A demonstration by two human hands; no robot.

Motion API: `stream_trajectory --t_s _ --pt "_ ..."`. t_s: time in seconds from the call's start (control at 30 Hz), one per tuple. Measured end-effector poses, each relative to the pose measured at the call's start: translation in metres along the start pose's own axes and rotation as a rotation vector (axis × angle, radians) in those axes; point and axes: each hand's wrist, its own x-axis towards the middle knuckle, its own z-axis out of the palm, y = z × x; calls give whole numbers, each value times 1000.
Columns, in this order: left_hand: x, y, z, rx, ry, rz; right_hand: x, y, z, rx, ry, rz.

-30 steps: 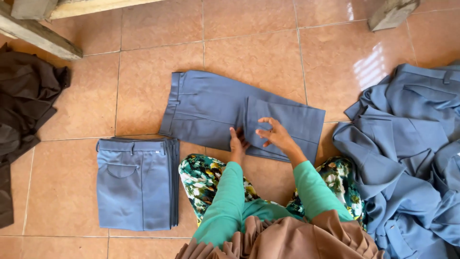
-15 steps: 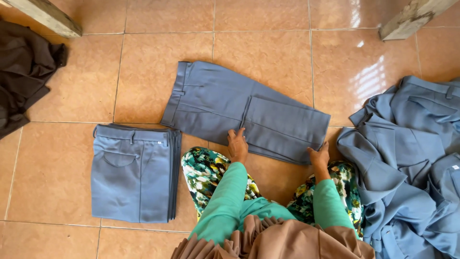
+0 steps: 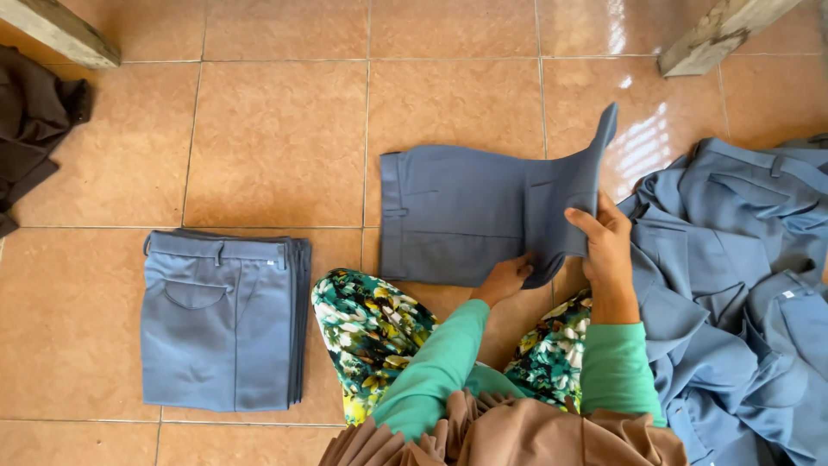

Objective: A person sitting on the floor is folding grey trousers into neat rectangular shapes and stacking them.

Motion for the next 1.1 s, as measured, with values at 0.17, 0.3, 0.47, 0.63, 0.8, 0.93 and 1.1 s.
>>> stream_trajectory --t_s 0.17,0.3,0.47,0.63,0.8,0.93,1.1 --pt "-11 -40 -51 -1017 283 -122 3 51 37 -161 -274 -57" --pt "-80 -47 -148 -1219 443 -320 -20 119 71 -459 -535 39" --pt "-60 -140 -124 -463 633 -487 -21 197 31 -907 -484 95" --pt "-90 -105 -143 -271 684 -396 -40 204 -25 -1302 -210 -15" --pt "-126 -73 -160 -201 685 -436 -63 220 -45 -1414 -341 16" --pt "-125 -47 -180 -100 488 -597 -61 219 -53 -1505 -420 -8" --pt "-77 -138 -141 -134 464 -672 -56 226 -68 -1514 -429 -39"
